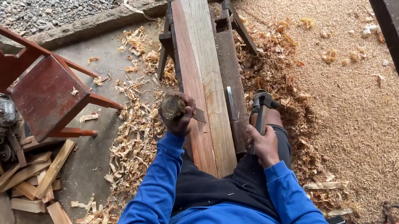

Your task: Using a hammer and chisel to carve a mortise into a wooden plank.

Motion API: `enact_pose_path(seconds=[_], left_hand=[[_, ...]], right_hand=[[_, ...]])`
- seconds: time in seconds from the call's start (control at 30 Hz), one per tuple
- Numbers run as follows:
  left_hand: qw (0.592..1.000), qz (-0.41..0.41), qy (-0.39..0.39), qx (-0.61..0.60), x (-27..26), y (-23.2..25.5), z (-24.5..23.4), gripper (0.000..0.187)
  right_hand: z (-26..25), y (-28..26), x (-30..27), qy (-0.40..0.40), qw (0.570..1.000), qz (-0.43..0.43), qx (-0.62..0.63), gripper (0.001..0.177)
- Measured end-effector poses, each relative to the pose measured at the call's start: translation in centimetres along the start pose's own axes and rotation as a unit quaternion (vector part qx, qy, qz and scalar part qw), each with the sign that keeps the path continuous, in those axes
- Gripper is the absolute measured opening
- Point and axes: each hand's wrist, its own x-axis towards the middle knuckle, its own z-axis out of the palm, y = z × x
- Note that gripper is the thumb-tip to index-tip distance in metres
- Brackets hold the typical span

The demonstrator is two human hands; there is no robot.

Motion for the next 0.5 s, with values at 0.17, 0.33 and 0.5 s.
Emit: enact_pose_path(seconds=[0.17,0.33,0.5], left_hand=[[1.000,-0.021,-0.016,0.001,-0.3,-0.4,-0.9,0.030],[0.999,-0.035,-0.018,0.011,0.2,-0.1,-0.7,0.029],[0.999,-0.028,-0.015,0.021,0.7,0.3,-0.1,0.028]], right_hand=[[0.1,0.1,-0.1,-0.004,1.000,0.006,0.012,0.037],[0.0,-0.2,-0.3,-0.003,1.000,0.014,0.013,0.037],[0.0,0.2,-0.1,-0.004,0.999,0.004,0.037,0.037]])
